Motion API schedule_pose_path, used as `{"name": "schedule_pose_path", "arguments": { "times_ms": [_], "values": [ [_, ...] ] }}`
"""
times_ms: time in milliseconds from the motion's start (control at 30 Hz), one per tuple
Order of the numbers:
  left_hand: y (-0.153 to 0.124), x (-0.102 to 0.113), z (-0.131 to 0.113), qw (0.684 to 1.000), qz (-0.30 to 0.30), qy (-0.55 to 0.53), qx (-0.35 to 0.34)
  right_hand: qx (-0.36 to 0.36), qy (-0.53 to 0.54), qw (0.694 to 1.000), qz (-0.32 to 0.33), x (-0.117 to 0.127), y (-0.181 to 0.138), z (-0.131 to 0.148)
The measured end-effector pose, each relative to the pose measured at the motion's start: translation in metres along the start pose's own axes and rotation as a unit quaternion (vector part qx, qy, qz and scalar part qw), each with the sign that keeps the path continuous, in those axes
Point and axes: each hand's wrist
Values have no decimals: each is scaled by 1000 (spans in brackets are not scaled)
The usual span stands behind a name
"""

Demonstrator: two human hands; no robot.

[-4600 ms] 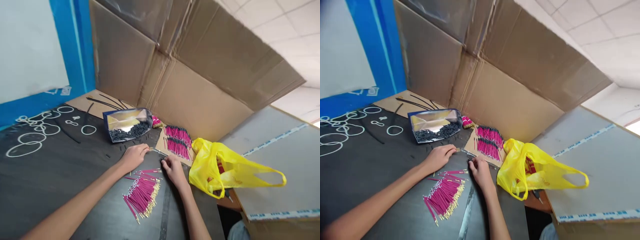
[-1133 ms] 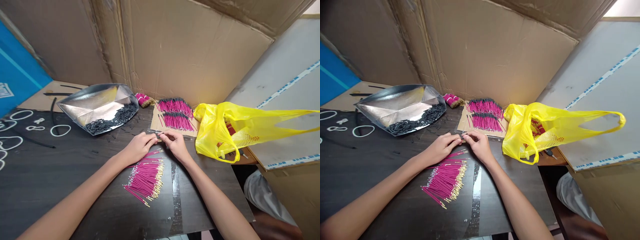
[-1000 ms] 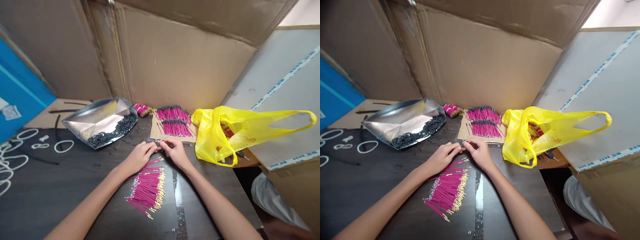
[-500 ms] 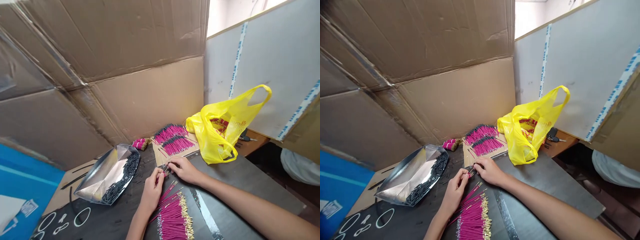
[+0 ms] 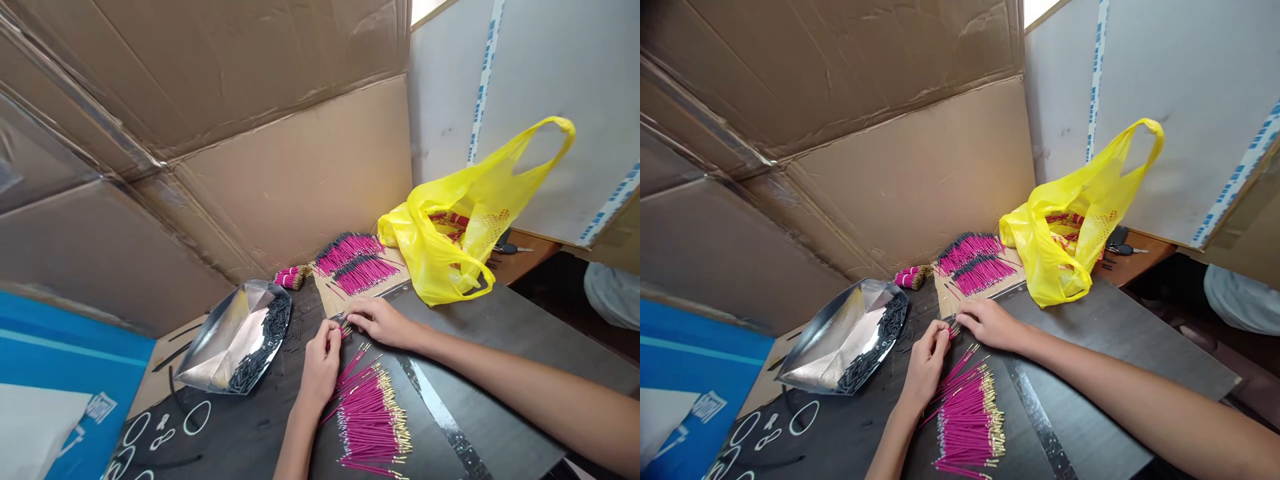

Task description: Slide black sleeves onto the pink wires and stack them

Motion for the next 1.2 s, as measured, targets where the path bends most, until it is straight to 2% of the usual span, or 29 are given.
{"name": "schedule_pose_path", "arguments": {
  "times_ms": [167, 267, 367, 433, 733, 1033, 1200],
  "values": [
    [1, 1, 1, 1000, -10, 17, 0, -4, 54, 998, -29, -4, 2, -6],
    [1, 1, 3, 999, -16, 33, 1, -60, 123, 990, -26, -7, 4, -8],
    [1, 1, 5, 999, -12, 46, -1, -131, 216, 967, -3, -10, 5, -9],
    [1, 1, 4, 999, -8, 52, -6, -149, 247, 957, 8, -11, 5, -10],
    [5, 1, 3, 999, -14, 42, -8, -167, 286, 943, 5, -6, 7, -5],
    [7, -2, 8, 998, -16, 52, -10, -155, 235, 959, 22, -6, 7, -13],
    [8, -5, 12, 996, -9, 90, -18, -171, 252, 952, 37, -5, 8, -12]
  ]
}}
Point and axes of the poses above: each hand's wrist, its own y-axis towards the middle knuckle, its own x-axis out of the back of the hand, z = x × y, and after that the axes turned 4 degrees about -x, right-handed
